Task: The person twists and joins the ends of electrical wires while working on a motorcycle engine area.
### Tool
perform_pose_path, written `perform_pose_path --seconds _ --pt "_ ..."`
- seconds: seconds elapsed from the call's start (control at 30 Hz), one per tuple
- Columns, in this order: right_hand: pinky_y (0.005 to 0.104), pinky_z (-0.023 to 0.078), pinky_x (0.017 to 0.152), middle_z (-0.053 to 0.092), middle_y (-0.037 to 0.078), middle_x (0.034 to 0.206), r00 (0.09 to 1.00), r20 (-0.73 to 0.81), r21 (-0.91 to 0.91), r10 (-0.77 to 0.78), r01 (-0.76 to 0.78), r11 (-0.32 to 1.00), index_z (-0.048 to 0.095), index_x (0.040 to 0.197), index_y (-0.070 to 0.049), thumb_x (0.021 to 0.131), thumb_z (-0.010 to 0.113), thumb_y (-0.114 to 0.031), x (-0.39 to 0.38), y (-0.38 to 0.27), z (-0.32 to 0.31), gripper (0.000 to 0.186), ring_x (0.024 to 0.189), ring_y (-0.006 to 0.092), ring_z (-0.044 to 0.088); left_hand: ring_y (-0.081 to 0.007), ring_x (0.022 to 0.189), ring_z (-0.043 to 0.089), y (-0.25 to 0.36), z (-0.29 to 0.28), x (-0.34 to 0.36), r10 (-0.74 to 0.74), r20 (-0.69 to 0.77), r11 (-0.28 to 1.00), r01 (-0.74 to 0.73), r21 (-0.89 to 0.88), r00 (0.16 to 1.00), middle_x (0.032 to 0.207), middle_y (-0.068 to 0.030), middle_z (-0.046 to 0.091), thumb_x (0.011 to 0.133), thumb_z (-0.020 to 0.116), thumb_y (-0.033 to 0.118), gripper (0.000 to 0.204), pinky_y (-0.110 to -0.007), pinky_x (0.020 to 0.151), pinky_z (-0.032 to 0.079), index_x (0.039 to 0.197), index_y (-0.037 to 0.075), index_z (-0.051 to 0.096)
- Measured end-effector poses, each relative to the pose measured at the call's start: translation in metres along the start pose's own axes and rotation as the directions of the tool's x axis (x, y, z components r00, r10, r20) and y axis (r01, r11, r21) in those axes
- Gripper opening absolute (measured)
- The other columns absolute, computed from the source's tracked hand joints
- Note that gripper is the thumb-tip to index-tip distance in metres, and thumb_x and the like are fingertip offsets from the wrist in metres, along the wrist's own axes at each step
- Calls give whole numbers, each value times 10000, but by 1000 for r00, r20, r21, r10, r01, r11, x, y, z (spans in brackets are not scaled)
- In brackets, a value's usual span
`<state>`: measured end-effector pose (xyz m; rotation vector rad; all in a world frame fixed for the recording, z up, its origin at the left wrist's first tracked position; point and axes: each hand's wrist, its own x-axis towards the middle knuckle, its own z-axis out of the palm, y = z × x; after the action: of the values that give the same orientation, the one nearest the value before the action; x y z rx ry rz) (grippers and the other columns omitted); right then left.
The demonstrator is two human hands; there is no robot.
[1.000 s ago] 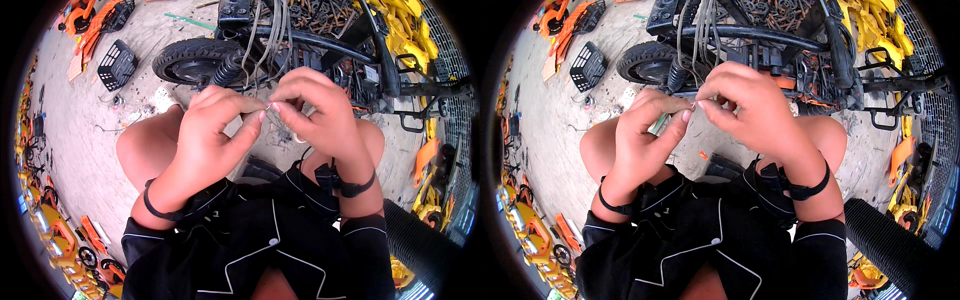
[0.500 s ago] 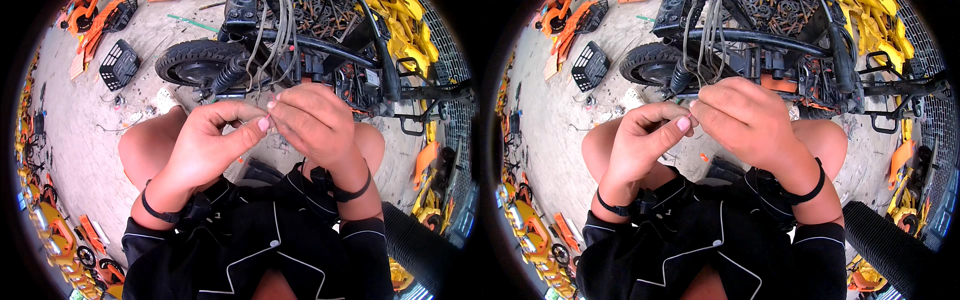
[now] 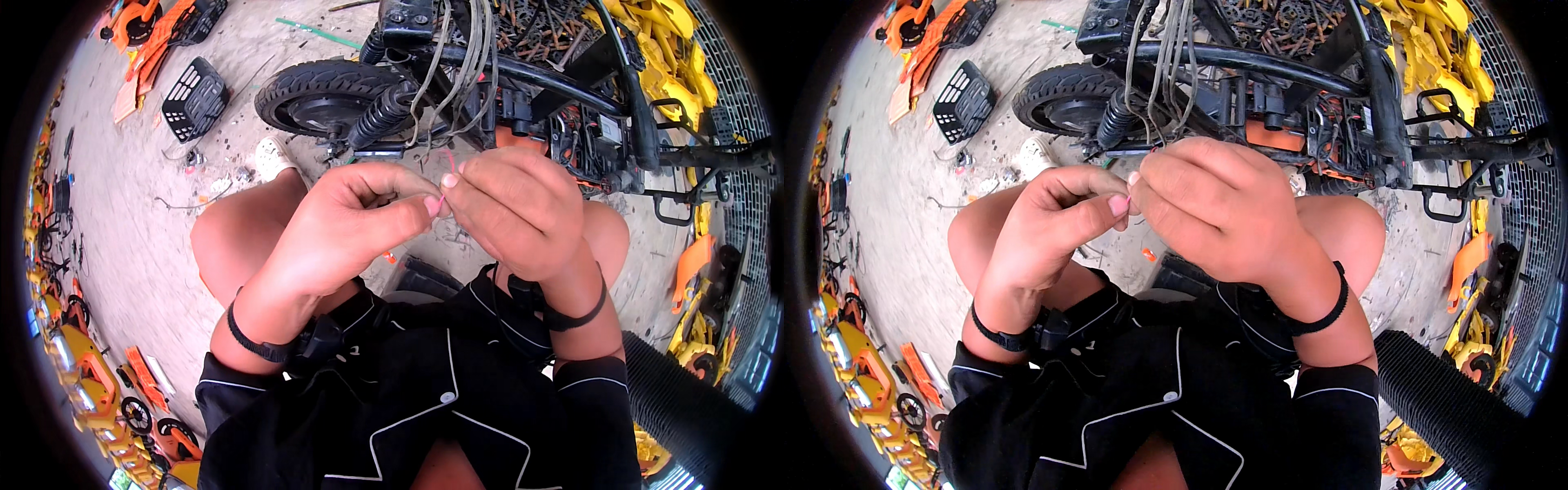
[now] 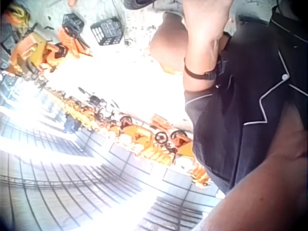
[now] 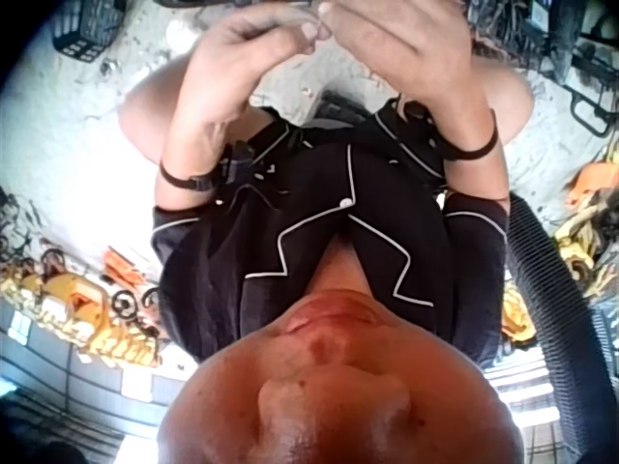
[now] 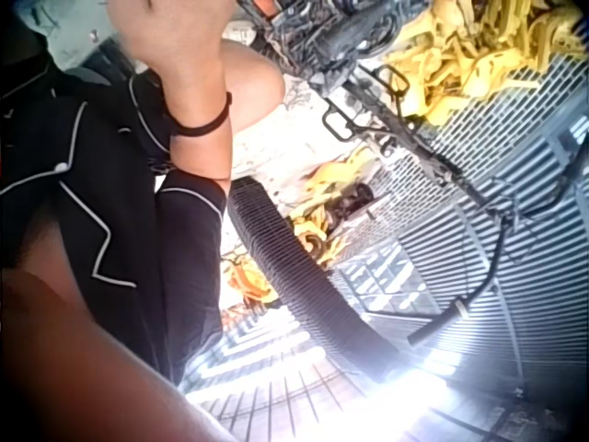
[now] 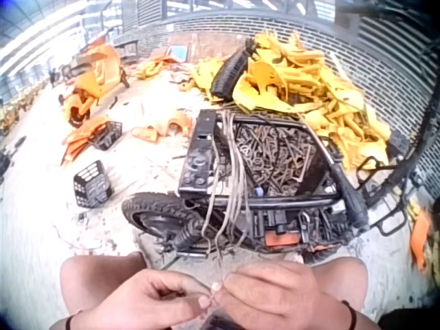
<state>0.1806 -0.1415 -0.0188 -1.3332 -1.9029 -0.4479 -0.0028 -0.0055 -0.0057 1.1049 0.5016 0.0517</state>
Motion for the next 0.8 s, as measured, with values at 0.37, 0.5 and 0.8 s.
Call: perform_pose_path --seconds 0.37,0.5,0.8 --pt "335 582 693 689 81 1026 975 81 21 207 -209 978 727 1027 -45 731 773 -75 6 -5 1 301 880 282 698 -72 872 605 -7 6 -1 257 -118 938 -218 271 959 924 -9 698 958 714 12 51 -230 801 473 1007 6 728" --pt "335 581 713 693 80 1025 942 80 122 327 -335 934 736 1048 -42 757 815 -34 11 -10 -6 302 877 275 697 -79 892 613 -13 8 3 448 -108 830 -367 420 888 932 -14 704 959 715 12 55 -243 817 483 1012 5 725" --pt "342 595 724 706 80 1006 953 112 27 283 -287 957 751 1049 -37 751 784 -17 7 -13 -5 301 861 265 708 -184 860 663 -13 6 7 641 14 560 -479 676 768 925 -81 724 889 754 -20 91 -301 807 509 978 -3 740"
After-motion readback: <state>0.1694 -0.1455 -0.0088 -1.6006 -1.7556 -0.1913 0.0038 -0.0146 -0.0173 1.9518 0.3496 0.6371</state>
